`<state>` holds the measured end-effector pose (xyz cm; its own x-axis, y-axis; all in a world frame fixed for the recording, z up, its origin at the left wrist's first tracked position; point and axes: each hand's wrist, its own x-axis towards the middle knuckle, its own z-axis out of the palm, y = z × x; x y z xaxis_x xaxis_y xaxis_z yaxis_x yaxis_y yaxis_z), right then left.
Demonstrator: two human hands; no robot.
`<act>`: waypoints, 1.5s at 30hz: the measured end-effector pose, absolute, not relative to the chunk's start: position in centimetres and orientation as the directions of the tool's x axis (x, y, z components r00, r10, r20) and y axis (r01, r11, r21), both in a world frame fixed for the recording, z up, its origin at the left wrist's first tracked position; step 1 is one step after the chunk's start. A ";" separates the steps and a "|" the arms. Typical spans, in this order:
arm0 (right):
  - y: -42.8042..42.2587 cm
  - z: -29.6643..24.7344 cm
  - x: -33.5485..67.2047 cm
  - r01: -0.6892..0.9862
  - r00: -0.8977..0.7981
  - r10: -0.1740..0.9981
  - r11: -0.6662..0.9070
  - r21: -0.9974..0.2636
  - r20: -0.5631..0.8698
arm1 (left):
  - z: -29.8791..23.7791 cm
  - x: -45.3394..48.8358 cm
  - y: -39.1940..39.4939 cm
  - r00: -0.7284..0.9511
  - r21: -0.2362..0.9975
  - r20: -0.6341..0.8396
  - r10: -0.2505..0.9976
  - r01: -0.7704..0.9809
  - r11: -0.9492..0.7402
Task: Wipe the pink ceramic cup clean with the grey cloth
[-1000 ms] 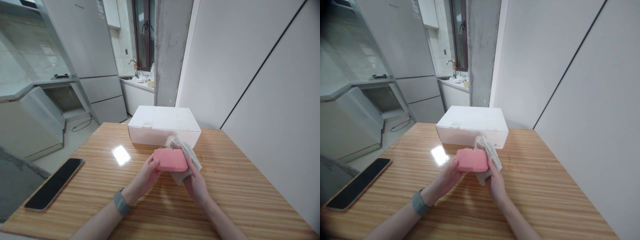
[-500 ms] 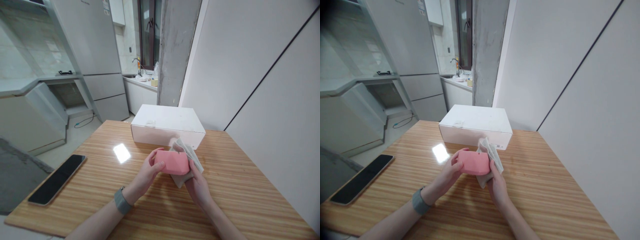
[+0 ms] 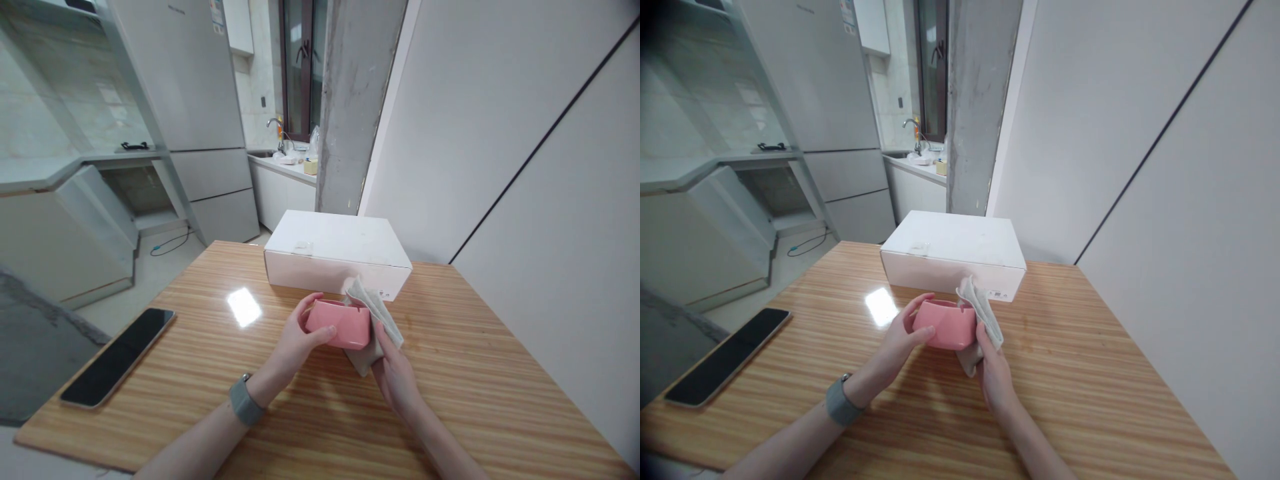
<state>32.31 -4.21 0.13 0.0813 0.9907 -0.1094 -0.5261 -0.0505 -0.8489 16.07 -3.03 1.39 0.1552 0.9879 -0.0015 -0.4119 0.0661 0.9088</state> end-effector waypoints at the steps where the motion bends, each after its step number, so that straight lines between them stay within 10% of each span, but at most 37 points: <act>1: -4.2 0.1 32.3 -0.527 0.089 0.989 -0.052 -0.849 -0.116 | 1.3 16.1 -3.0 0.138 0.913 -0.011 0.990 -0.402 0.067; 19: -3.4 0.0 33.1 -0.586 0.113 0.971 -0.108 -0.803 -0.213 | 1.0 15.6 -2.4 0.307 0.815 -0.210 0.928 -0.469 0.340; 34: -3.9 1.2 33.0 -0.592 -0.017 0.992 -0.114 -0.798 -0.128 | 0.2 16.0 -3.0 0.413 0.686 -0.069 0.908 -0.641 0.344; 45: -4.3 1.3 32.1 -0.544 0.036 0.994 -0.067 -0.836 -0.103 | 0.7 16.1 -3.1 0.178 0.865 -0.039 0.983 -0.487 0.122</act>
